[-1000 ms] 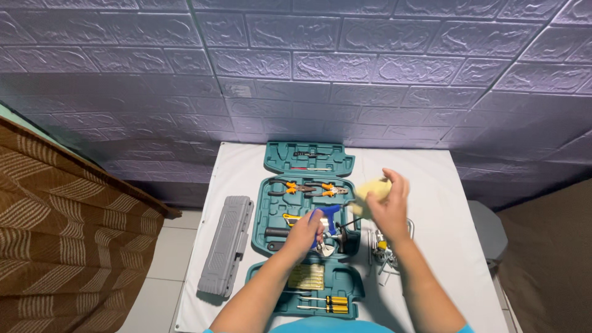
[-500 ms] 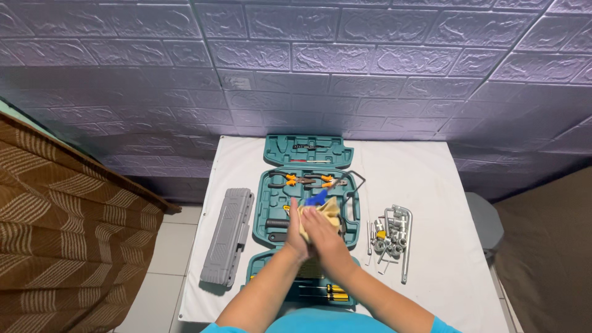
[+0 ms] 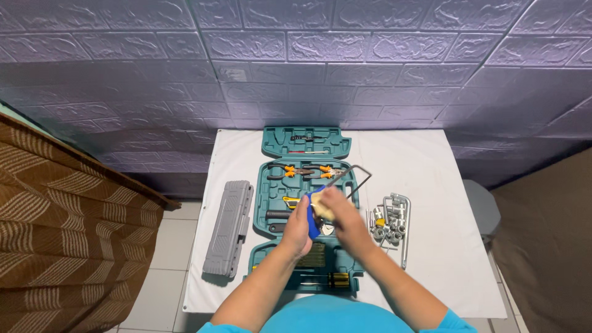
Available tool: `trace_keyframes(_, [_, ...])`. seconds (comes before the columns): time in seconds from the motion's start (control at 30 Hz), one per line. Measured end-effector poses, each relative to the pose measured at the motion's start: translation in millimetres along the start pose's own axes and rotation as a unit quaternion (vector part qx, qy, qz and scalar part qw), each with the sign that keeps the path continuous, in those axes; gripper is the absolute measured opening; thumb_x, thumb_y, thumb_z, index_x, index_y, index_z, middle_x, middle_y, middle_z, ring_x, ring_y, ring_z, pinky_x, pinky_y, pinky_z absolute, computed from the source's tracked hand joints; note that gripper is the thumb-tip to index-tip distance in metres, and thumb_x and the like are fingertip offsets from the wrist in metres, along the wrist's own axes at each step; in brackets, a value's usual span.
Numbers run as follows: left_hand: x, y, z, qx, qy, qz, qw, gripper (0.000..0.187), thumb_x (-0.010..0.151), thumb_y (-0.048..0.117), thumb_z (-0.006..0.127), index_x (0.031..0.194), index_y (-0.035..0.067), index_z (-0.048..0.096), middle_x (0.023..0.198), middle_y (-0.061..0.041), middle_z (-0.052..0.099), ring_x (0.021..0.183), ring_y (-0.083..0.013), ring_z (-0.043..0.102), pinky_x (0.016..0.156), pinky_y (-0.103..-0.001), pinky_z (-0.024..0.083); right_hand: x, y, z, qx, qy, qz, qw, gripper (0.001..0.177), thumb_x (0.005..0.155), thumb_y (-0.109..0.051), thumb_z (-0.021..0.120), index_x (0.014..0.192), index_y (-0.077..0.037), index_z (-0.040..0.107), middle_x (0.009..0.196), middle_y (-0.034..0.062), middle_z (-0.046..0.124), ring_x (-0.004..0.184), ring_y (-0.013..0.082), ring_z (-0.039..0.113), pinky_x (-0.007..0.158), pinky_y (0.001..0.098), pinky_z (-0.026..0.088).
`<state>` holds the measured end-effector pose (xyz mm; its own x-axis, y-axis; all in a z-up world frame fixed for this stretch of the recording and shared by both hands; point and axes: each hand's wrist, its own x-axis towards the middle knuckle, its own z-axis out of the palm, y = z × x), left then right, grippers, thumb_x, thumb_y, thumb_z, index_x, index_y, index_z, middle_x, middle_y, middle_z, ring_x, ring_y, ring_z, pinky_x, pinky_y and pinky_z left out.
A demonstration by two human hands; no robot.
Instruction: The person removes tools from a teal toolbox, wipes them with a yellow cloth, and places them back into designated slots. They also wipe the interior of a gray case and arrange small metal parts inside it.
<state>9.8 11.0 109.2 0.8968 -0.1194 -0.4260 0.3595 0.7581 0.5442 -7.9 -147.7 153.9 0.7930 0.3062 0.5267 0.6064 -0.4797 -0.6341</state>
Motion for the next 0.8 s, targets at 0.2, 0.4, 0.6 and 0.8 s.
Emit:
trace_keyframes(0.2, [-2,8,-17,0.056,-0.028,0.035,0.997,0.030,0.107,0.039,0.050,0.094,0.012,0.051,0.071,-0.001,0.047,0.062,-0.0113,0.045,0.057,-0.028,0.044,-16,-2,-14,-0.002,-0.065,0.079,0.995,0.061,0.072,0.013,0.060,0.129,-0.010,0.066,0.138,0.0165,0.065,0.131,0.0318,0.061,0.109,0.0408,0.048])
trace_keyframes(0.4, [-10,-5,-22,0.102,-0.083,0.008,0.991,0.033,0.108,0.039,0.049,0.095,0.008,0.052,0.070,-0.001,0.045,0.059,-0.0106,0.043,0.054,-0.026,0.041,4,22,-35,-0.161,-0.029,-0.092,0.982,0.052,0.083,0.009,0.062,0.132,-0.008,0.065,0.137,0.0144,0.065,0.135,0.0320,0.059,0.114,0.0416,0.047])
trace_keyframes(0.6, [-21,12,-18,0.142,-0.100,0.014,0.985,0.029,0.105,0.037,0.050,0.102,0.010,0.056,0.070,0.001,0.045,0.060,-0.0078,0.041,0.054,-0.024,0.039,22,47,-62,-0.207,-0.054,-0.097,0.972,0.051,0.085,0.006,0.060,0.134,-0.008,0.065,0.136,0.0124,0.066,0.130,0.0291,0.061,0.118,0.0426,0.044])
trace_keyframes(0.8, [-21,14,-17,0.156,-0.112,0.007,0.981,0.030,0.106,0.038,0.051,0.099,0.009,0.054,0.070,0.001,0.045,0.059,-0.0080,0.040,0.054,-0.024,0.038,7,81,-91,-0.234,-0.042,-0.024,0.971,0.057,0.080,0.013,0.055,0.131,-0.009,0.066,0.135,0.0122,0.067,0.130,0.0301,0.061,0.116,0.0392,0.045])
